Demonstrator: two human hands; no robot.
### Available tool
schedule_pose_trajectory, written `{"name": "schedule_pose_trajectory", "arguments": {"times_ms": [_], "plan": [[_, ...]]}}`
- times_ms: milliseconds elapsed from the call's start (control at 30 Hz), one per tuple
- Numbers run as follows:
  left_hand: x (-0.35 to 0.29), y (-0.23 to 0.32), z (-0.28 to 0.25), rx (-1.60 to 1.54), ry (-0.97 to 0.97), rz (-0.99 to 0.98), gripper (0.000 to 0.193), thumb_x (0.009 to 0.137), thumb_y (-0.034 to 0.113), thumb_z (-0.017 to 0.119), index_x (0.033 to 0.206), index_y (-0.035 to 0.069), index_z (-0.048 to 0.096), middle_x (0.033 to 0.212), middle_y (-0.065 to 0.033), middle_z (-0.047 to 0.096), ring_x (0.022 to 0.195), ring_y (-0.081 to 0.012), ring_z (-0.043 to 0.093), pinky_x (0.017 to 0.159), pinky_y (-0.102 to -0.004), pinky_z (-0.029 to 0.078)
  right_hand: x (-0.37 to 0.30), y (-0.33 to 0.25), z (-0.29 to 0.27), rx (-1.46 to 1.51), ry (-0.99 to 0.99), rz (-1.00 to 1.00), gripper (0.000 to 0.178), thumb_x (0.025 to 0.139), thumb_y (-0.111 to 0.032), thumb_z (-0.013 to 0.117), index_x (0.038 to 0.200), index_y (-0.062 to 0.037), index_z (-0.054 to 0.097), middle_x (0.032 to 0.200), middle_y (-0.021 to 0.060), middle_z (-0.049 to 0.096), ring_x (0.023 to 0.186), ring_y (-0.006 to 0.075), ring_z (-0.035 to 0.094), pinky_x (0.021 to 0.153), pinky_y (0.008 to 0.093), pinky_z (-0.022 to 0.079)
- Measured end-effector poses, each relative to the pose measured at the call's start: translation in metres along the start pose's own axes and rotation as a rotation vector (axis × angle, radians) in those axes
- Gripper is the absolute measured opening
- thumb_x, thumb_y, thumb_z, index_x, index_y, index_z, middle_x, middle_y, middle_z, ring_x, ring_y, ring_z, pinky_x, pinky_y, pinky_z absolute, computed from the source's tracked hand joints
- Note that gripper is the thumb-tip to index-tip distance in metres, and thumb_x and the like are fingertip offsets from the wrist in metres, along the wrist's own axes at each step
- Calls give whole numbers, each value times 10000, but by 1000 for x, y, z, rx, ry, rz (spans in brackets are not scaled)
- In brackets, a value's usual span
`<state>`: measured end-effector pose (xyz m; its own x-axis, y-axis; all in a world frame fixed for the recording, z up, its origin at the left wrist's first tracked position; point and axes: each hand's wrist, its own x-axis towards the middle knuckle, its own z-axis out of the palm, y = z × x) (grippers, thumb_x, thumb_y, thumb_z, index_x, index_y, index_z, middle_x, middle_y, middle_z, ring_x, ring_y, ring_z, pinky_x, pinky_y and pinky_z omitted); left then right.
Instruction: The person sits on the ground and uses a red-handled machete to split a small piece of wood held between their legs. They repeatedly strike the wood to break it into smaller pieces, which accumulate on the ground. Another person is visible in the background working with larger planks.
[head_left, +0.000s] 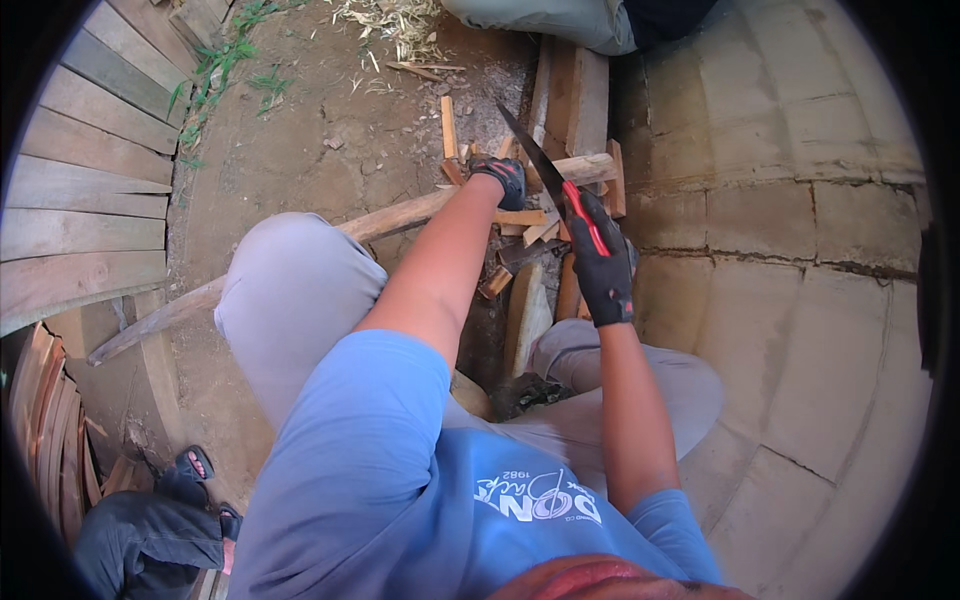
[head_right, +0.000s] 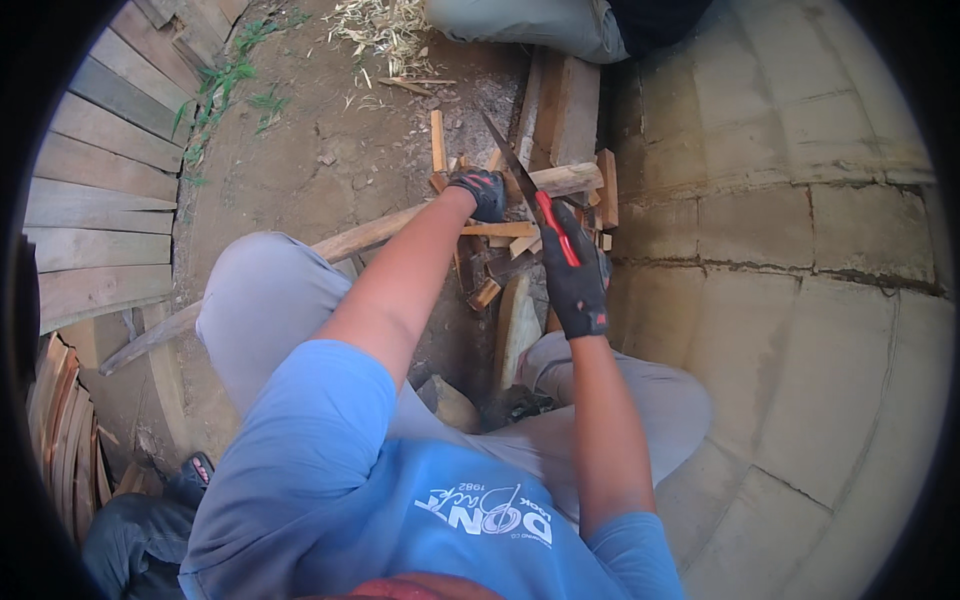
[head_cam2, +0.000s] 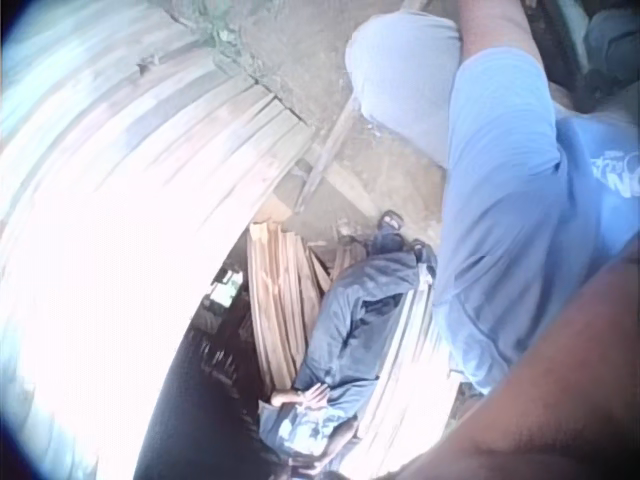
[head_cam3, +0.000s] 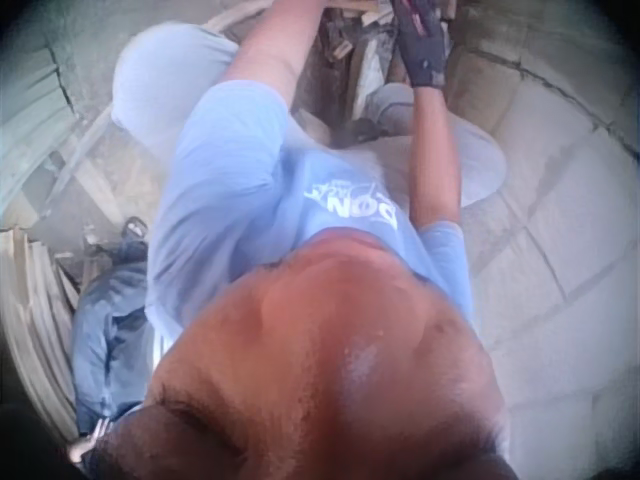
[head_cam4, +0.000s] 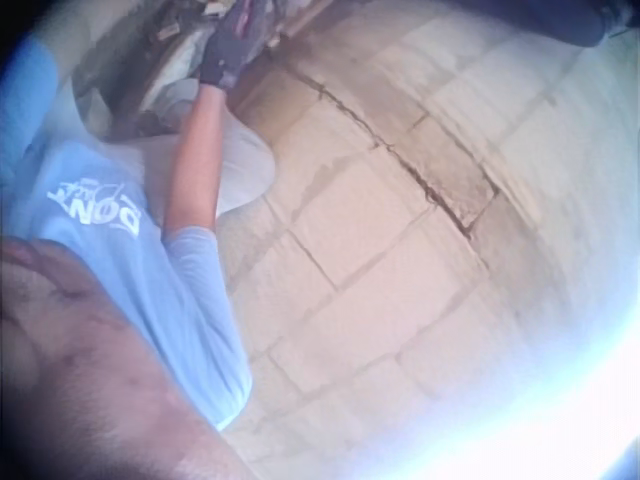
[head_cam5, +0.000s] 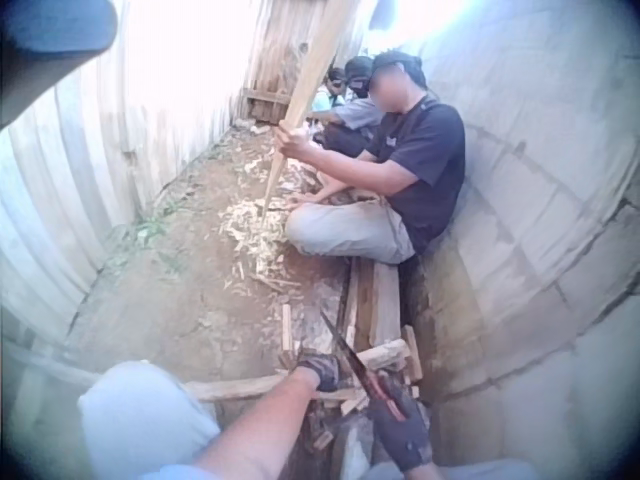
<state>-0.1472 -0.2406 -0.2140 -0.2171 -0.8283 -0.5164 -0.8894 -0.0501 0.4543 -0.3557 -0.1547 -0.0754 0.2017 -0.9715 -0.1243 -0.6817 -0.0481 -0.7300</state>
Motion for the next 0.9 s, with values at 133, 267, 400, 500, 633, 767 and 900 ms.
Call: {"name": "schedule_pose_trajectory", "arguments": {"times_ms": [133,267,400,500,633,767,900], "plan": [[2,-7,3,4,-5,8,622,858,382,696,1372,32,683,1400,-211,698,1273,-369,688,1075,-479,546,-81,-28,-50,-201,12,-54,434,1054,-287,667,1427,-65,677,1337,184,738,1246,314,712,1058,408,529],[5,-9,5,52,-14,29,679,857,402,700,1432,47,635,1410,-206,692,1265,-370,690,1064,-488,548,-129,-35,-72,-177,85,-49,434,1046,-269,686,1434,-73,685,1207,143,773,1065,214,723,933,362,556],[1,-1,12,-38,112,-50,504,868,375,691,1264,66,730,1357,-201,714,1240,-365,700,1018,-500,562,-122,-32,-77,-221,114,9,449,1037,-270,700,1442,-78,686,969,63,753,749,109,649,698,306,536],[-12,11,33,-42,397,-179,406,874,333,670,1163,64,765,1298,-204,730,1207,-347,713,994,-497,567,-111,-34,-80,-176,102,10,447,1036,-269,700,1440,-78,689,863,25,706,623,70,562,597,287,489],[-21,13,49,-11,550,-160,332,913,254,611,1120,51,773,1142,-191,776,1070,-351,758,947,-500,574,-113,-41,-81,-203,73,25,428,1039,-261,686,1424,-74,691,990,80,718,791,152,615,725,331,512],[-12,7,52,23,563,-130,305,932,230,582,1091,56,775,1099,-189,786,1033,-347,769,898,-489,584,-107,-52,-70,-220,46,-19,395,1050,-243,654,1407,-76,689,1281,185,752,1149,331,740,990,418,553],[-7,6,58,21,558,-109,299,936,239,579,1076,58,771,1075,-184,783,1030,-348,769,890,-484,584,-73,-55,-58,-222,14,-93,403,1057,-261,638,1420,-89,678,1266,188,753,1138,367,732,1008,427,546]]}}
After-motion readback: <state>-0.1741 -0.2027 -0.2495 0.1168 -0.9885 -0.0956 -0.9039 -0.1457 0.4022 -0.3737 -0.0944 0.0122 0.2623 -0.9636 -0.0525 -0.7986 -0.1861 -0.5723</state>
